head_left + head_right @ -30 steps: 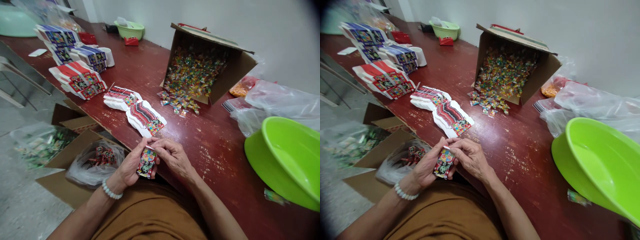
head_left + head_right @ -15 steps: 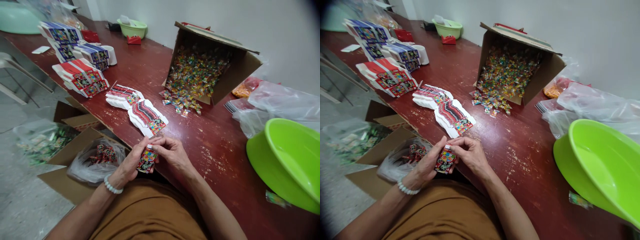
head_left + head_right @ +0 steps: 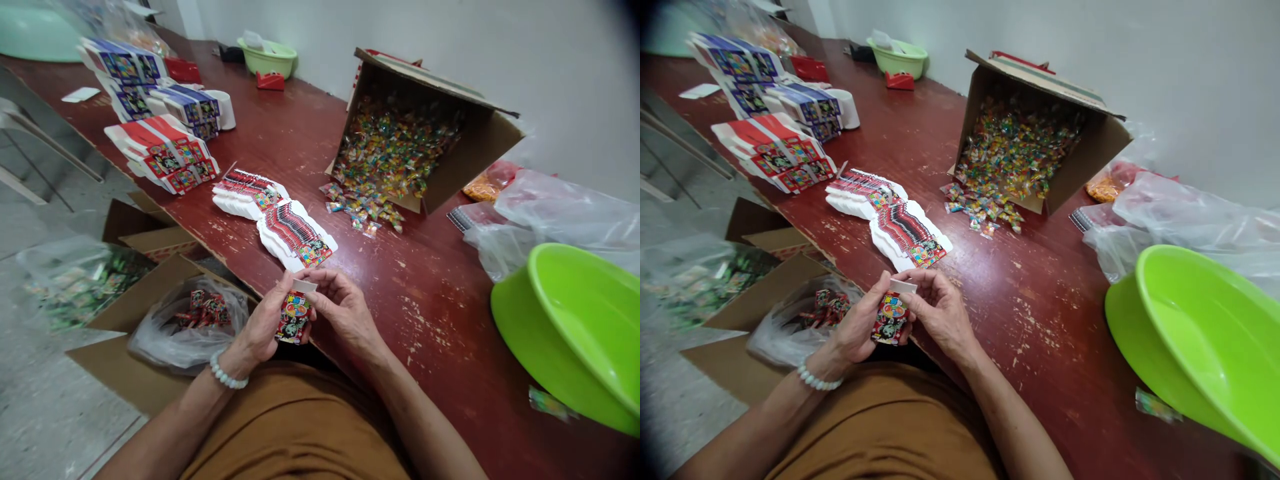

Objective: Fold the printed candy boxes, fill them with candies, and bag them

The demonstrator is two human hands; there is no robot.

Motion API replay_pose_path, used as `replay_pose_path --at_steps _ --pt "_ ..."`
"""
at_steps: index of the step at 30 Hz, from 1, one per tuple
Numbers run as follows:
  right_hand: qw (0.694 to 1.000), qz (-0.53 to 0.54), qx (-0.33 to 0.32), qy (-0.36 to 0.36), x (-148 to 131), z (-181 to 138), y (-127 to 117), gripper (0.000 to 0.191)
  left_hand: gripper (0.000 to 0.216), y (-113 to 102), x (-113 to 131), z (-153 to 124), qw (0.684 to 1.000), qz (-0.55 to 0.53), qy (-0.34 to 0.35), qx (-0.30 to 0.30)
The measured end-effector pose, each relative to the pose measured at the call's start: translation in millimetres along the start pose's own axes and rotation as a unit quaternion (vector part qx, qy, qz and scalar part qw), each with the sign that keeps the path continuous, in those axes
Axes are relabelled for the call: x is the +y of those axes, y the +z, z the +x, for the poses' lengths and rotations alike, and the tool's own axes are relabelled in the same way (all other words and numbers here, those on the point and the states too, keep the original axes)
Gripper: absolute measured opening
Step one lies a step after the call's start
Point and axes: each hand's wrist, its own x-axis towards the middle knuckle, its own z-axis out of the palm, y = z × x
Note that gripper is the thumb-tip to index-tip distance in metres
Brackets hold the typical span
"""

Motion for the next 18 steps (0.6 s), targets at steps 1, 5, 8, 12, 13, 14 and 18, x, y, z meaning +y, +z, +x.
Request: replay_pose_path --at_steps 1,5,8,12,13,14,18 --pt "1.000 0.001 -0.004 0.006 1.1 -0.5 -0.8 0.024 0.063 -0.1 -0.9 -0.3 1.000 0.006 0.008 -0.002" --pt "0.999 -0.042 0.015 0.010 4.2 -0.7 -5.1 0.018 0.064 2.9 -0.2 -2.2 1.000 -0.012 -0.005 -0.007" --pt "0.992 -0.121 0.016 -0.044 3.5 0.6 -6.9 0.013 0.060 6.7 3.1 -3.2 0.999 -0.036 -0.015 -0.006" --pt "0.986 -0.143 0.001 -0.087 0.0 1.2 -4.1 0.011 0.044 8.7 4.8 -2.3 0.999 -0.028 0.014 0.020" --pt "0.989 -0.126 0.001 -0.074 -0.9 1.1 -3.1 0.013 0.042 8.4 4.6 -1.9 0.999 -0.020 0.015 0.027" --pt "0.993 -0.106 0.000 -0.054 -1.7 1.2 -2.3 0.015 0.042 7.9 4.2 -1.5 0.999 -0.009 0.016 0.032" --pt "0.998 -0.055 -0.004 0.020 -3.5 3.6 -3.2 0.019 0.051 6.0 2.5 -1.0 0.997 0.058 0.038 0.037"
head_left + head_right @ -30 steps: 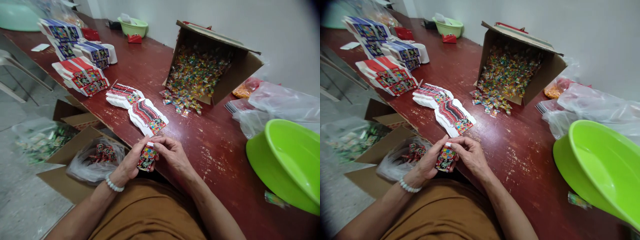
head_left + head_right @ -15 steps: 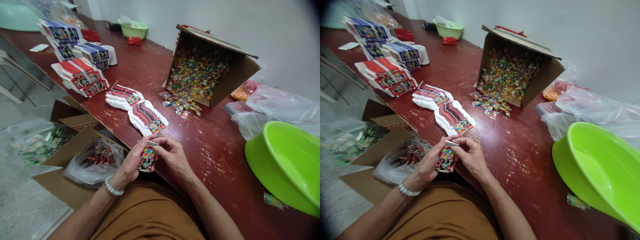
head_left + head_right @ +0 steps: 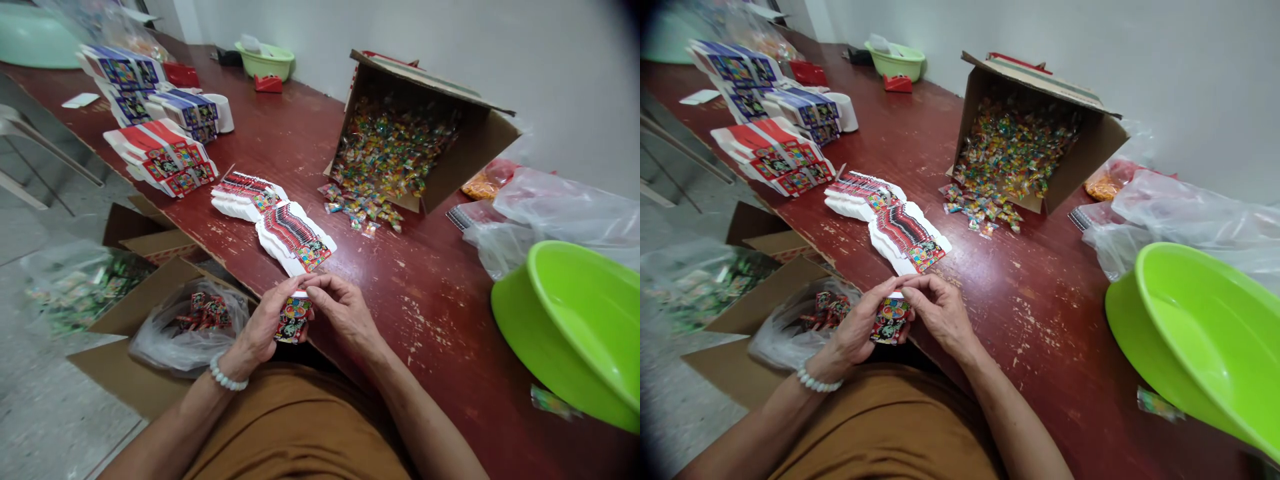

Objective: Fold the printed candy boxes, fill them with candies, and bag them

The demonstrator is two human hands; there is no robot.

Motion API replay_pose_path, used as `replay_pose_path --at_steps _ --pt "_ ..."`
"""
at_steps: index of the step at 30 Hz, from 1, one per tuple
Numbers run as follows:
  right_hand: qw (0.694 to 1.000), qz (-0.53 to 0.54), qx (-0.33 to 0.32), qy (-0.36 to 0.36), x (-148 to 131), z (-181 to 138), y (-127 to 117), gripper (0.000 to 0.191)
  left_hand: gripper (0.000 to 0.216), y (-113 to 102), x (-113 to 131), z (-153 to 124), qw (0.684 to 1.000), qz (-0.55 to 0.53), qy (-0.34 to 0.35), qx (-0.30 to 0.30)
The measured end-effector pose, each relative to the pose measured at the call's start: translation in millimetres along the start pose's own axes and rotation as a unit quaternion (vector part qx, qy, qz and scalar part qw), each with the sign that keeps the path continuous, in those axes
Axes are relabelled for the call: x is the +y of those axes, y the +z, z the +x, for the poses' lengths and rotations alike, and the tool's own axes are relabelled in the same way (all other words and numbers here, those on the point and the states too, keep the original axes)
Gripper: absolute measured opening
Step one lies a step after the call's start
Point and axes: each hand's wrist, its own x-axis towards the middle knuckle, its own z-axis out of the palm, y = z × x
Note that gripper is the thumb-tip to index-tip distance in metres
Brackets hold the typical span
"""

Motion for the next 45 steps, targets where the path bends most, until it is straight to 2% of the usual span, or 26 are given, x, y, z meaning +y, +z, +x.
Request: replay_pose_path --at_steps 2,5,9,13,16,18,21,23,26,28,31,33,37,39,42,45 --pt "1.000 -0.018 -0.004 0.018 0 2 -2 0.019 0.053 0 -1 0 1.000 0.027 0.011 0.002" --pt "0.999 -0.046 -0.003 0.002 0 3 -2 0.018 0.063 -1 -2 0 1.000 0.010 -0.019 -0.015" --pt "0.999 -0.032 0.042 0.001 3 1 3 0.024 0.072 -4 -8 3 0.999 -0.023 -0.043 -0.023" --pt "0.996 -0.048 0.070 -0.001 5 0 6 0.026 0.065 -5 -10 4 1.000 0.004 -0.016 -0.013" --pt "0.999 -0.024 0.042 -0.002 4 1 6 0.025 0.060 -4 -6 2 1.000 0.016 -0.012 -0.008" --pt "0.999 0.021 0.032 0.009 3 0 7 0.023 0.058 -3 -2 2 1.000 -0.004 -0.026 -0.004" --pt "0.994 0.077 0.077 -0.008 7 -3 12 0.031 0.055 -1 4 1 0.997 -0.066 -0.044 0.005" --pt "0.992 0.076 0.098 -0.011 12 -6 16 0.038 0.052 2 6 0 0.994 -0.105 -0.038 0.013" --pt "0.995 0.045 0.088 0.011 20 -9 18 0.033 0.049 7 7 0 0.991 -0.129 -0.020 0.039" --pt "0.995 -0.016 0.097 -0.013 21 -10 17 0.025 0.048 9 6 0 0.990 -0.131 -0.014 0.058" --pt "0.977 -0.135 0.122 -0.108 16 -8 13 0.013 0.048 10 4 0 0.990 -0.126 -0.009 0.066" --pt "0.974 -0.136 0.125 -0.131 11 -6 12 0.011 0.048 7 2 1 0.992 -0.115 -0.002 0.057" --pt "0.995 0.010 0.075 -0.070 6 -2 9 0.032 0.049 -1 -3 1 0.998 -0.049 0.022 0.039" --pt "0.998 0.004 0.040 -0.049 5 -1 6 0.028 0.050 -4 -5 1 0.998 -0.006 0.038 0.041" --pt "0.998 -0.062 0.024 -0.019 3 1 -1 0.014 0.051 -4 -4 0 0.998 0.038 0.044 0.025" --pt "0.999 -0.046 0.023 0.009 -1 2 -2 0.014 0.058 -1 -2 -1 1.000 0.017 0.000 -0.009"
